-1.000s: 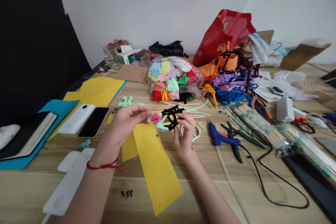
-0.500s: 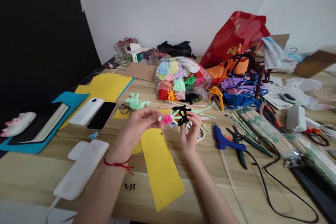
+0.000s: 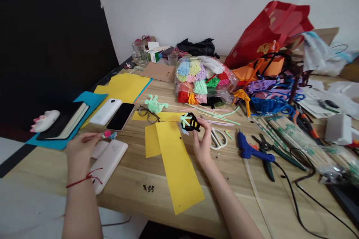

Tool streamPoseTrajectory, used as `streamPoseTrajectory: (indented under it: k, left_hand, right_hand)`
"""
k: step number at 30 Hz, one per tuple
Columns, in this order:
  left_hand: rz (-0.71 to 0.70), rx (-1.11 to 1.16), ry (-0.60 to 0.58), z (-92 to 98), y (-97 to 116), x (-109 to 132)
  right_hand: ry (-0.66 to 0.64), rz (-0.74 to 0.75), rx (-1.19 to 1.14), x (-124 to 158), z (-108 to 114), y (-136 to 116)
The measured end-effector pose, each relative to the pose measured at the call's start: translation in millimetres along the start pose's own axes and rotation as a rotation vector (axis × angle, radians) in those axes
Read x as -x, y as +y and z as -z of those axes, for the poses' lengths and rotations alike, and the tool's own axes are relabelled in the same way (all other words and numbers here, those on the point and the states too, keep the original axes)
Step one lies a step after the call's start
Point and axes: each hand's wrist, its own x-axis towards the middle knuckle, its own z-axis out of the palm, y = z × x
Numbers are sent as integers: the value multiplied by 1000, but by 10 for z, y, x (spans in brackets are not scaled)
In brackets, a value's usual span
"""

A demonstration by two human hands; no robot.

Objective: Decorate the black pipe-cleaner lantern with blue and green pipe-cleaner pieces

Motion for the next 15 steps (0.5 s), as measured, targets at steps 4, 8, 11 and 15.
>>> streamPoseTrajectory:
  k: [4, 8, 11, 15]
  left_hand:
    - [17, -45, 18, -5, -44, -16]
    - [-3, -142, 20, 55, -50, -33]
    - [-47, -200, -17, 61, -5, -66]
    - [-143, -216, -169, -43, 98, -121]
  right_hand:
    - [-32, -61, -33, 46, -37, 42]
    - [-42, -107, -87, 81, -74, 94]
    - [-48, -142, -135, 105, -99, 131]
    - [-43, -185, -189, 124, -123, 162]
